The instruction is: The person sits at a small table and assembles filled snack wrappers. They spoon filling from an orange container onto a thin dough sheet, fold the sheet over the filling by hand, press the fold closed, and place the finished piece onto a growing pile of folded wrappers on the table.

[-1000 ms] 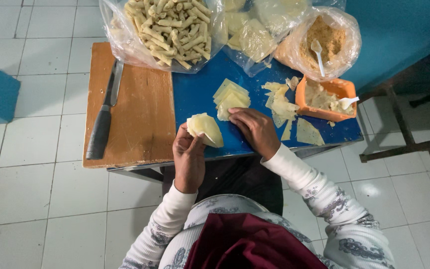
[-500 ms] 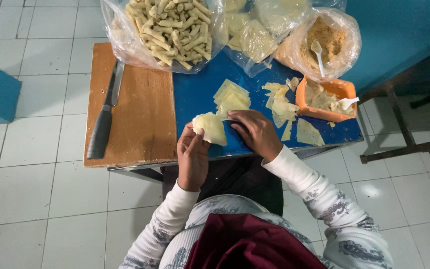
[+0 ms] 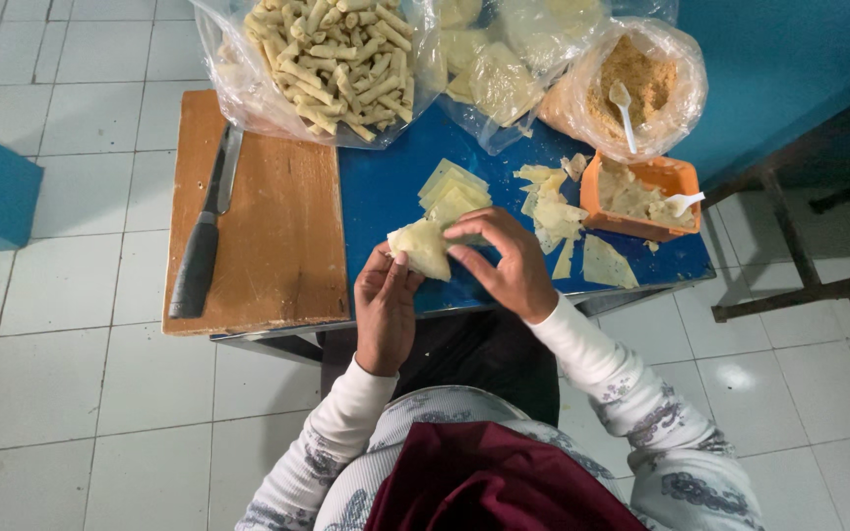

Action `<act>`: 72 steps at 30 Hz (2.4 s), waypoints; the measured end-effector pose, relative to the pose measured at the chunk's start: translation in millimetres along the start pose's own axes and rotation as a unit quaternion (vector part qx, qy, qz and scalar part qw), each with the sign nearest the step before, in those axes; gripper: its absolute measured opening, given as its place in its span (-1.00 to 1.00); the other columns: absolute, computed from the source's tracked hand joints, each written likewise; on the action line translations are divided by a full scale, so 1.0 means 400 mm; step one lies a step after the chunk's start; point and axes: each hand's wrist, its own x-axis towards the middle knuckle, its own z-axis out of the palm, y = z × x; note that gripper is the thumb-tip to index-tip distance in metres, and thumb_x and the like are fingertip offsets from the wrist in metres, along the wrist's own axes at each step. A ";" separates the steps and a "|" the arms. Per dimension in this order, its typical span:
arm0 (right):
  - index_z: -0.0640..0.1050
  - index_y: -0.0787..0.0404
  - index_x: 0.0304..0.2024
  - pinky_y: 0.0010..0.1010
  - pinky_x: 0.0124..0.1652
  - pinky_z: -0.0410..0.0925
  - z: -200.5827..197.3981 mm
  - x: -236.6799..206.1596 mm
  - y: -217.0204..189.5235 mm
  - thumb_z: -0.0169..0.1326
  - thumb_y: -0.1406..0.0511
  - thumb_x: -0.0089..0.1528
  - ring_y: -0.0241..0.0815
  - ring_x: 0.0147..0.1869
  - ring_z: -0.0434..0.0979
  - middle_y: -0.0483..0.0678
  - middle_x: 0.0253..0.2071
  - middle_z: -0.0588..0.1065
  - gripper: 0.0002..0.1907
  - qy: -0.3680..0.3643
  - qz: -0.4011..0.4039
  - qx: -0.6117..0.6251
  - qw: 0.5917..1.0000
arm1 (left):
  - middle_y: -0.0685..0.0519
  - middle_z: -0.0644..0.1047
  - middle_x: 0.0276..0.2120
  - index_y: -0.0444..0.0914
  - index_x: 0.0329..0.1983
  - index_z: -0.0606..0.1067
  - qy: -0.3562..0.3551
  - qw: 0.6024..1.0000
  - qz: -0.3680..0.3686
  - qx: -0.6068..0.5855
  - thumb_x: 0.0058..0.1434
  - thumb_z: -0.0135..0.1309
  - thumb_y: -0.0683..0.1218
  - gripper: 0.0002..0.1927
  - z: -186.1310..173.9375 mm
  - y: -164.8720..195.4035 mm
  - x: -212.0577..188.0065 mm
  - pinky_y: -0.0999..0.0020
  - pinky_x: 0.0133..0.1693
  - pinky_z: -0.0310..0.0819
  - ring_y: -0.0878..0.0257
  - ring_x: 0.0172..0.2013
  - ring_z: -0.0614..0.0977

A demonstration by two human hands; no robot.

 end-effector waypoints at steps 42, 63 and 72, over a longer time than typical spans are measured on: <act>0.64 0.23 -0.01 -0.38 -0.12 0.44 0.005 -0.028 0.153 0.09 0.40 0.38 -0.13 -0.08 0.64 -0.02 -0.11 0.61 -0.83 0.080 0.091 -0.093 0.988 | 0.06 0.56 -0.20 -0.23 -0.13 0.40 0.041 0.997 0.000 0.072 0.45 0.08 -0.06 -0.84 -0.007 0.039 -0.034 0.36 -0.05 0.45 0.35 -0.19 0.54; 0.60 0.18 0.08 -0.24 0.01 0.44 -0.012 -0.020 -0.007 0.17 0.41 0.27 0.03 0.07 0.58 0.01 0.00 0.56 -0.70 -0.025 0.036 -0.028 0.999 | -0.02 0.58 -0.04 -0.32 0.01 0.44 0.003 1.000 -0.007 0.021 0.50 -0.06 -0.06 -0.79 0.004 0.040 -0.026 0.27 0.09 0.49 0.25 -0.03 0.61; 0.57 0.22 -0.07 -0.24 -0.05 0.45 0.030 -0.024 -0.088 0.28 0.41 0.22 0.02 0.00 0.61 -0.03 -0.07 0.57 -0.76 0.012 -0.033 -0.075 0.997 | 0.00 0.58 -0.03 -0.37 0.16 0.44 -0.039 0.995 -0.012 0.087 0.53 -0.05 -0.05 -0.69 0.024 0.029 -0.031 0.40 0.06 0.44 0.32 -0.04 0.57</act>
